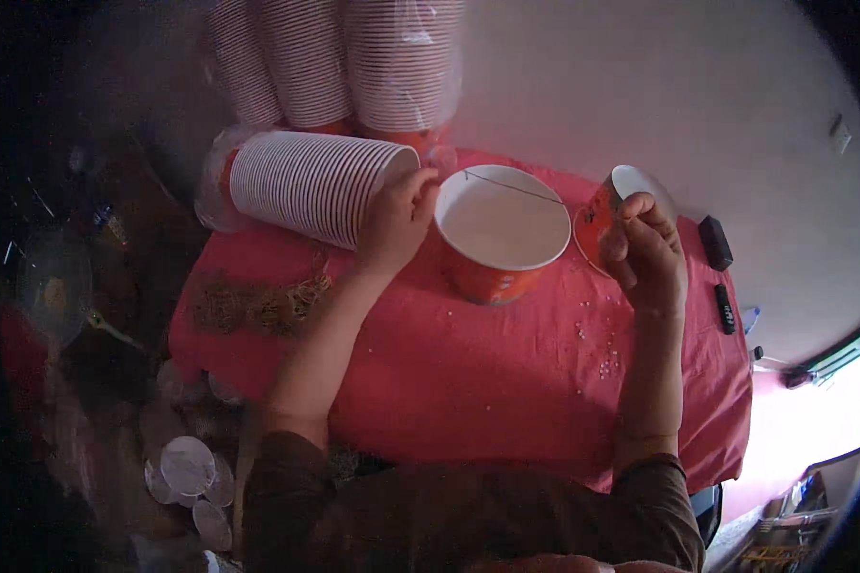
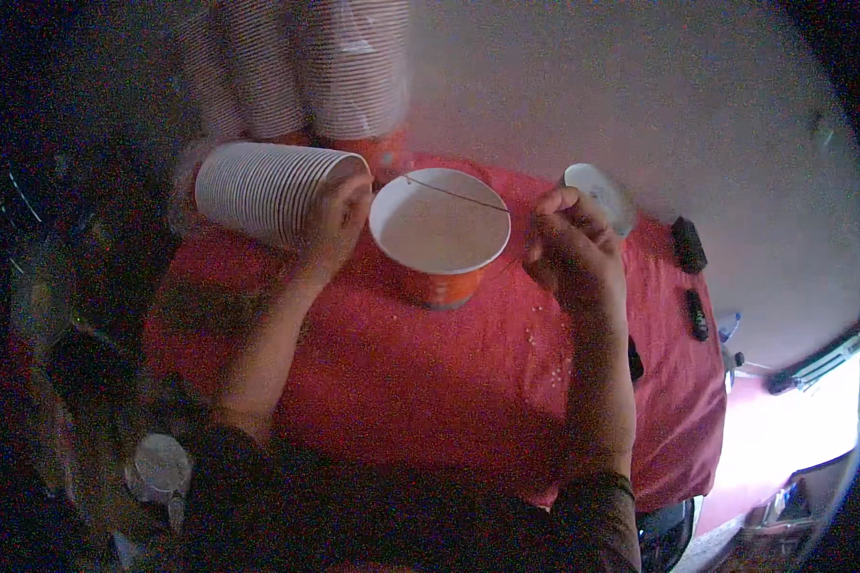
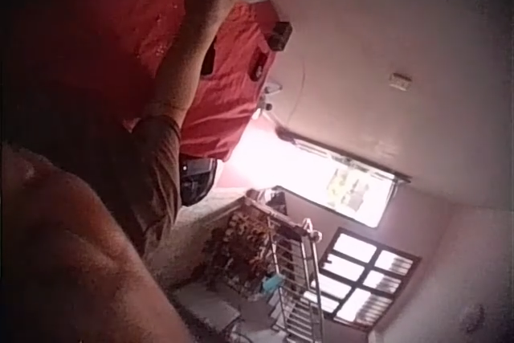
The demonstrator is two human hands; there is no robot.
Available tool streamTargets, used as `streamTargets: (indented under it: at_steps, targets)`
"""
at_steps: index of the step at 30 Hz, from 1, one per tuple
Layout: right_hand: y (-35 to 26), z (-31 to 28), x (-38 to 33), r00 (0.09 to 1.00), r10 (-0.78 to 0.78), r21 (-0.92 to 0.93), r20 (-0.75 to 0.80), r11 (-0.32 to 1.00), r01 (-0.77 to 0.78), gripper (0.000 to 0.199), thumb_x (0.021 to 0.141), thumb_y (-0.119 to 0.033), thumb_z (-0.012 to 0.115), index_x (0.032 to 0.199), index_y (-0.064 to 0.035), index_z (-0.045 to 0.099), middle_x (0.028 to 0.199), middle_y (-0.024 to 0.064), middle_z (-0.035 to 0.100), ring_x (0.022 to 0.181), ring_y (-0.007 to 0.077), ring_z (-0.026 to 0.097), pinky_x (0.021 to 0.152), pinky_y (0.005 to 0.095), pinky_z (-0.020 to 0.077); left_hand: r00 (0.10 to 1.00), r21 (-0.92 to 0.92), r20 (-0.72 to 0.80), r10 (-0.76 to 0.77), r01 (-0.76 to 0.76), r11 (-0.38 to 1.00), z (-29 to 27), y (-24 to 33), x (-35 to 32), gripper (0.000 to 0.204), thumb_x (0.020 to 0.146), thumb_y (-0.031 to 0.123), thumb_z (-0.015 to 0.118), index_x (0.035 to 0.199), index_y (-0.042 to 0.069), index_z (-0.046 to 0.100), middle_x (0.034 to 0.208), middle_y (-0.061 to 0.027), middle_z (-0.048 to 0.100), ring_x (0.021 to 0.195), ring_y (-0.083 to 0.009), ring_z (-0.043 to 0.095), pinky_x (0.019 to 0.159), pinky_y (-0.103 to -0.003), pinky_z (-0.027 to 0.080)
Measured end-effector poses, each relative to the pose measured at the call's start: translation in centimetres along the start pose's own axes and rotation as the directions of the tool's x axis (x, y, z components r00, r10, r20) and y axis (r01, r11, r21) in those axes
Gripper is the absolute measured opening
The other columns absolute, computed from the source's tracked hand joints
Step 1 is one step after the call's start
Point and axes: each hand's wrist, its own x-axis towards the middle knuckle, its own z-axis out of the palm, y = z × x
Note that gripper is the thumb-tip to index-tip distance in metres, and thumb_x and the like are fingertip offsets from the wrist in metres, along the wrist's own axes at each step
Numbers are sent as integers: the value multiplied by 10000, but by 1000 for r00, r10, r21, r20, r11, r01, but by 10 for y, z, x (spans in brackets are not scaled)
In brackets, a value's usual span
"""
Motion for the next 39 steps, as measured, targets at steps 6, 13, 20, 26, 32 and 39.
streamTargets:
  at_steps: [6, 13, 20, 26, 32, 39]
  targets:
    - [6, 2, -1, 996, 53, 87, 66, 994, -58, 105, 918, -109, 480, 969, -41, 541, 669, 103, 589, 387, 130, 443, 366, 236, 345, 983, -370, 178, 36, 33, 928, -8, 64, -17, 174, 909, 116, 523, 1018, 6, 601, 949, -91, 622, 809, -174, 598, 704, -288, 482]
    - [11, 16, 1, 980, 88, 181, 181, 976, -121, 134, 925, -95, 470, 1004, -23, 552, 686, 102, 590, 465, 143, 499, 414, 238, 389, 759, -661, 641, -115, 622, 421, 13, 108, -50, 286, 953, 207, 484, 1150, 12, 556, 918, -48, 639, 664, -84, 586, 577, -218, 481]
    - [17, 5, 7, 989, 82, 157, 126, 982, -101, 128, 926, -100, 474, 991, -27, 558, 699, 90, 593, 507, 144, 519, 435, 248, 405, 556, -557, 828, -70, 831, 17, 25, 99, -61, 298, 965, 243, 445, 1102, 3, 555, 928, -77, 637, 645, -100, 592, 566, -234, 485]
    - [24, -4, 13, 995, 69, 126, 69, 989, -77, 116, 925, -93, 455, 978, -42, 545, 686, 78, 563, 477, 135, 476, 424, 236, 382, 575, -572, 818, -28, 817, 74, 27, 90, -66, 216, 944, 215, 494, 956, 16, 579, 797, -40, 611, 622, -92, 577, 536, -233, 476]
    - [32, -11, 15, 998, -35, -286, -55, 958, 18, 123, 879, -53, 533, 993, -10, 552, 776, 83, 597, 583, 163, 555, 491, 267, 446, 583, -536, 788, -195, 807, 249, 15, 92, -58, 157, 926, 158, 529, 893, 13, 578, 766, -32, 599, 613, -85, 575, 531, -236, 486]
    - [26, 22, -1, 987, 45, -775, 154, 626, 93, 359, 805, 48, 570, 1155, -6, 508, 1156, 69, 544, 689, 92, 566, 615, 235, 473, 816, -499, 520, -252, 529, 686, 10, 92, -57, 107, 866, 64, 596, 927, -23, 598, 793, -49, 613, 661, -98, 594, 566, -234, 472]
